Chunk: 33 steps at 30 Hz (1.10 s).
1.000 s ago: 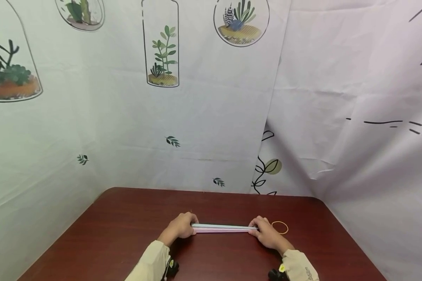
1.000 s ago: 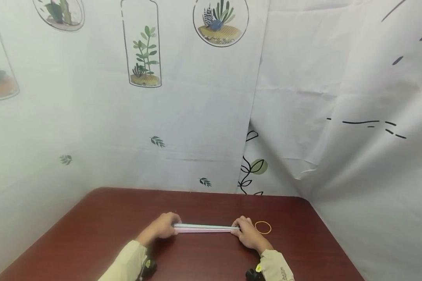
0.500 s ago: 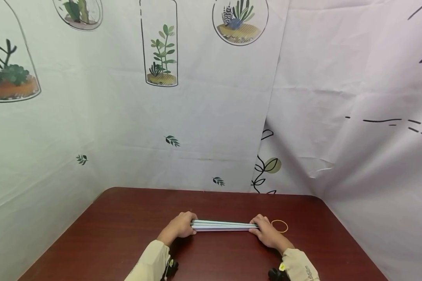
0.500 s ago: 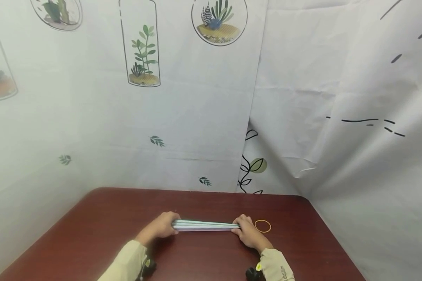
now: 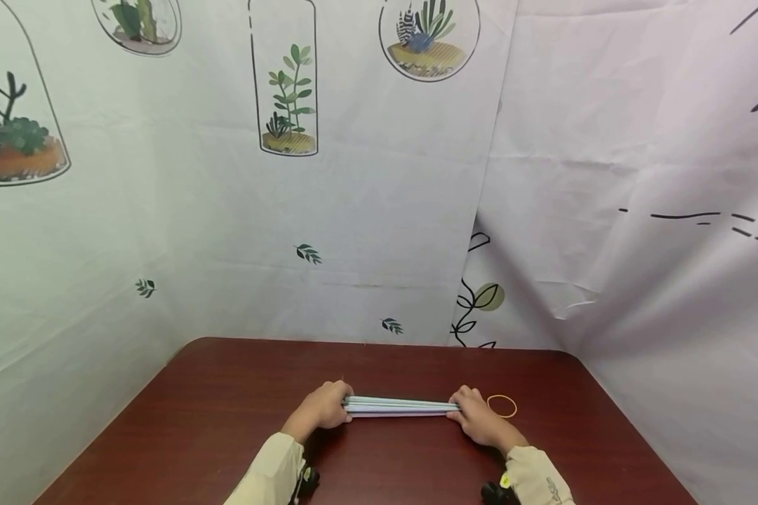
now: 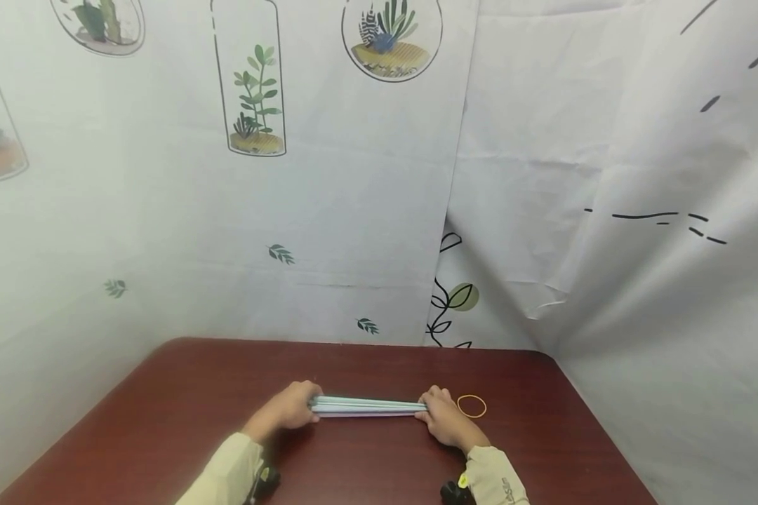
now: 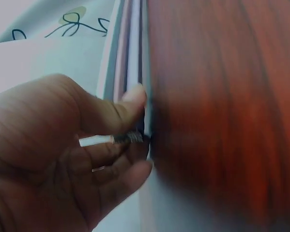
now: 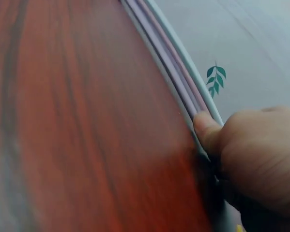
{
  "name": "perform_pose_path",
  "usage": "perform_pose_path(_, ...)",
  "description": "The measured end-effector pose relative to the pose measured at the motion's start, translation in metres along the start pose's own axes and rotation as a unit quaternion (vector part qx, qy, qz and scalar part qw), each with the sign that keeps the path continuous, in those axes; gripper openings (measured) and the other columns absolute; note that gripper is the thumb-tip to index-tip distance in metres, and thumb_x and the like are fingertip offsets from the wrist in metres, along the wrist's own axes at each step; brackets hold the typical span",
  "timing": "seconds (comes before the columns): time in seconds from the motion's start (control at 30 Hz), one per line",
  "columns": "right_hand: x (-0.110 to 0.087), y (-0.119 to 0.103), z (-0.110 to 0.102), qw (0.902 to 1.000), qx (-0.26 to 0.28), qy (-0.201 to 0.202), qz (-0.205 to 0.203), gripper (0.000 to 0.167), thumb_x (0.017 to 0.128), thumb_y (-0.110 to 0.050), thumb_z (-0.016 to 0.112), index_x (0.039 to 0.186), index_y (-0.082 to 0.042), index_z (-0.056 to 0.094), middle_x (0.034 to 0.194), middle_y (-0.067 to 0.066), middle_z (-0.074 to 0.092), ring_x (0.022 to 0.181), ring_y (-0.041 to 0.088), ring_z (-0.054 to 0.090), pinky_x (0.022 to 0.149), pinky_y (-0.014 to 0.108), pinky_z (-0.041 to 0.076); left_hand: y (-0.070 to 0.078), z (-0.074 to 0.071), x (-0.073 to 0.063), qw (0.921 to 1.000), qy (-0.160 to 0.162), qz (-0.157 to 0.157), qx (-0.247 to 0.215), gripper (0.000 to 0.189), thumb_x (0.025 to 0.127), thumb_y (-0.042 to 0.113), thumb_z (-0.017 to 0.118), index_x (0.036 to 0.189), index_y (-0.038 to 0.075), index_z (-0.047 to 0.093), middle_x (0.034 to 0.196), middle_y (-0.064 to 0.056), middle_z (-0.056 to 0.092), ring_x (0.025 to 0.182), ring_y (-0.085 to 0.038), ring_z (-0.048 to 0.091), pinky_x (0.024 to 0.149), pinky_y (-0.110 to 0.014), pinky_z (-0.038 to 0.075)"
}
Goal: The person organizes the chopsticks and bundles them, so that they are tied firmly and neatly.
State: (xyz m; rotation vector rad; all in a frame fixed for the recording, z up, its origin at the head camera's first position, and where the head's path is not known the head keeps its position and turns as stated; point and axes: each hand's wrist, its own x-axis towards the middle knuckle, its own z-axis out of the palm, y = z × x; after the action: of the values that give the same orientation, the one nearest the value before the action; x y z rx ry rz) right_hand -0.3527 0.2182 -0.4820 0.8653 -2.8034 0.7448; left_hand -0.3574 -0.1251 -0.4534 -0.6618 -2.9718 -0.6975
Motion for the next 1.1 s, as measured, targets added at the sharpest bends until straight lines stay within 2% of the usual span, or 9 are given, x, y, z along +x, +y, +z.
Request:
perform_pose_path(0.1, 0.000, -0.002, -0.005, 0.9996, 0.004, -0.029, 0.004, 0.011, 0.099, -0.019, 0.059, 0.099, -0.008, 0.060, 0.095, -0.003, 0.048, 0.088, 0.018, 0.042, 0.077, 0.038, 0.041, -0.005, 0.001, 0.000, 0.9999, 0.001, 0.013, -0.008, 0.016, 0.077, 0.006, 0.080, 0.087, 0.008, 0.066, 0.074, 0.003, 0.053, 0.066, -0.014, 0.047, 0.062, -0.035, 0.043)
perform_pose_path(0.2, 0.000, -0.004, -0.012, 0.9981, 0.017, -0.058, 0.004, 0.011, 0.100, -0.019, 0.058, 0.100, -0.008, 0.058, 0.093, -0.003, 0.050, 0.086, 0.016, 0.046, 0.075, 0.036, 0.042, -0.007, 0.000, -0.001, 0.9983, -0.023, 0.026, -0.047, 0.014, 0.080, 0.003, 0.077, 0.083, 0.007, 0.064, 0.071, 0.001, 0.053, 0.058, -0.013, 0.050, 0.056, -0.032, 0.045)
perform_pose_path(0.3, -0.001, -0.006, -0.021, 0.9957, 0.050, -0.078, 0.004, 0.010, 0.100, -0.017, 0.057, 0.099, -0.008, 0.057, 0.089, -0.003, 0.052, 0.080, 0.011, 0.048, 0.071, 0.033, 0.042, -0.008, -0.002, -0.002, 0.9949, -0.047, 0.047, -0.076, 0.013, 0.081, 0.000, 0.074, 0.080, 0.006, 0.063, 0.069, 0.002, 0.051, 0.058, -0.011, 0.048, 0.056, -0.030, 0.044)
perform_pose_path(0.43, -0.003, -0.007, -0.029, 0.9856, 0.125, -0.112, 0.020, 0.010, 0.100, -0.015, 0.056, 0.094, -0.007, 0.057, 0.080, -0.003, 0.051, 0.069, 0.007, 0.046, 0.064, 0.028, 0.040, -0.009, -0.005, -0.003, 0.9904, -0.065, 0.074, -0.097, 0.007, 0.083, 0.000, 0.071, 0.082, 0.003, 0.065, 0.071, 0.004, 0.051, 0.066, -0.011, 0.044, 0.063, -0.029, 0.038)
perform_pose_path(0.53, -0.003, -0.007, -0.031, 0.9740, 0.185, -0.129, 0.023, 0.013, 0.100, -0.012, 0.055, 0.093, -0.002, 0.059, 0.075, -0.003, 0.049, 0.062, 0.006, 0.045, 0.059, 0.024, 0.038, -0.011, -0.007, -0.002, 0.9838, -0.082, 0.078, -0.139, 0.004, 0.086, -0.002, 0.066, 0.083, 0.002, 0.066, 0.070, 0.003, 0.050, 0.064, -0.011, 0.043, 0.061, -0.028, 0.036)
perform_pose_path(0.7, -0.003, -0.005, -0.034, 0.9533, 0.271, -0.132, 0.024, 0.021, 0.099, -0.011, 0.054, 0.098, 0.009, 0.062, 0.072, -0.002, 0.049, 0.056, 0.006, 0.042, 0.051, 0.021, 0.037, -0.011, -0.011, -0.001, 0.9740, -0.091, 0.081, -0.191, 0.007, 0.090, 0.001, 0.062, 0.091, 0.000, 0.069, 0.073, 0.002, 0.052, 0.064, -0.010, 0.044, 0.059, -0.025, 0.037)
perform_pose_path(0.8, -0.003, -0.003, -0.035, 0.9444, 0.302, -0.124, 0.039, 0.026, 0.099, -0.014, 0.056, 0.103, 0.010, 0.064, 0.066, -0.004, 0.046, 0.053, 0.005, 0.039, 0.048, 0.021, 0.034, -0.010, -0.013, -0.001, 0.9693, -0.096, 0.084, -0.210, 0.010, 0.090, 0.003, 0.062, 0.095, -0.002, 0.070, 0.073, 0.001, 0.054, 0.061, -0.010, 0.044, 0.057, -0.025, 0.037)
perform_pose_path(0.97, -0.002, 0.001, -0.036, 0.9358, 0.330, -0.108, 0.057, 0.032, 0.099, -0.023, 0.060, 0.108, 0.007, 0.067, 0.056, -0.007, 0.038, 0.046, 0.005, 0.030, 0.043, 0.022, 0.028, -0.008, -0.017, 0.000, 0.9518, -0.111, 0.070, -0.277, 0.014, 0.093, 0.005, 0.061, 0.101, -0.003, 0.070, 0.071, -0.001, 0.054, 0.052, -0.009, 0.039, 0.050, -0.024, 0.034)
perform_pose_path(1.1, 0.000, 0.001, -0.039, 0.9316, 0.349, -0.092, 0.043, 0.031, 0.100, -0.022, 0.059, 0.107, 0.007, 0.067, 0.052, -0.008, 0.034, 0.044, 0.004, 0.028, 0.042, 0.022, 0.026, -0.006, -0.018, 0.002, 0.9424, -0.116, 0.079, -0.304, 0.016, 0.094, 0.005, 0.060, 0.103, -0.004, 0.069, 0.067, 0.001, 0.049, 0.050, -0.008, 0.035, 0.048, -0.023, 0.032)
